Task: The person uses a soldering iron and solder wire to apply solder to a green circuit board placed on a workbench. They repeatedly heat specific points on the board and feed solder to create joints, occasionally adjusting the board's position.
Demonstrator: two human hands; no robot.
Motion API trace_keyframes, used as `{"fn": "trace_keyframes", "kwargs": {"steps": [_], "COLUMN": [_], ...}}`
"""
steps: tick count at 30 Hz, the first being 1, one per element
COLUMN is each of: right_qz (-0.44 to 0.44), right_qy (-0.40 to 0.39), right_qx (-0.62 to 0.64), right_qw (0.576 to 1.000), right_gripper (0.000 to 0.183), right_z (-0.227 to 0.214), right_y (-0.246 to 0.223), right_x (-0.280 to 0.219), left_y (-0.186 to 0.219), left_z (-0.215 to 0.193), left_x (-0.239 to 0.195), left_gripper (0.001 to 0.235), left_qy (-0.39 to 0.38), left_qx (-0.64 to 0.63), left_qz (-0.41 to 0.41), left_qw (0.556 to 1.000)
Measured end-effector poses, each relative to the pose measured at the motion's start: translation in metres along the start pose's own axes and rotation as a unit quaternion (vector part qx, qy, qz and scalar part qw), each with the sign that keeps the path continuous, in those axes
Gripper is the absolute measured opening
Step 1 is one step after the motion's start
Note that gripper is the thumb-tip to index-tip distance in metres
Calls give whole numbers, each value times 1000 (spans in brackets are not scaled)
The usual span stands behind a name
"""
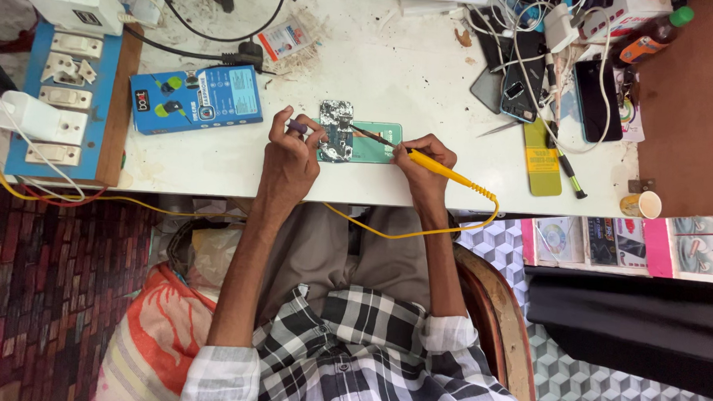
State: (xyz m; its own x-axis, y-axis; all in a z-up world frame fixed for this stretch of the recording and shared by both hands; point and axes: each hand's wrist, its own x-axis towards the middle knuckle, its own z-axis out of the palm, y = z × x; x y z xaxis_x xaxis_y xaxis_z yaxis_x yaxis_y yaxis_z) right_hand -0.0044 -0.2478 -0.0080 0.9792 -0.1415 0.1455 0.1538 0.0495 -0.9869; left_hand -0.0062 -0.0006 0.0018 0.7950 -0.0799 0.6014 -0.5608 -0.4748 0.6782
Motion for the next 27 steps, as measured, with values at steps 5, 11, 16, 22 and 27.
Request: {"fn": "trace_keyframes", "kwargs": {"steps": [5, 11, 16, 22, 27], "right_qz": [1, -3, -7, -3, -19], "right_qy": [5, 4, 0, 0, -2], "right_qx": [3, 3, 7, 3, 12], "right_qw": [1000, 1000, 1000, 1000, 1000], "right_gripper": [8, 9, 9, 8, 9], "right_z": [0, -1, 0, 0, -4], "right_y": [0, 0, 0, 2, 6], "right_x": [1, 1, 0, 1, 2], "left_y": [-1, 0, 1, 0, 0], "left_z": [1, 1, 1, -1, 1], "left_x": [-1, -1, 0, 0, -2], "left_gripper": [58, 59, 58, 59, 59], "left_qy": [8, 20, 18, 18, 19], "left_qx": [-5, -21, -17, -11, -6], "left_qz": [5, 6, 0, 4, 3], "left_qw": [1000, 1000, 1000, 1000, 1000]}}
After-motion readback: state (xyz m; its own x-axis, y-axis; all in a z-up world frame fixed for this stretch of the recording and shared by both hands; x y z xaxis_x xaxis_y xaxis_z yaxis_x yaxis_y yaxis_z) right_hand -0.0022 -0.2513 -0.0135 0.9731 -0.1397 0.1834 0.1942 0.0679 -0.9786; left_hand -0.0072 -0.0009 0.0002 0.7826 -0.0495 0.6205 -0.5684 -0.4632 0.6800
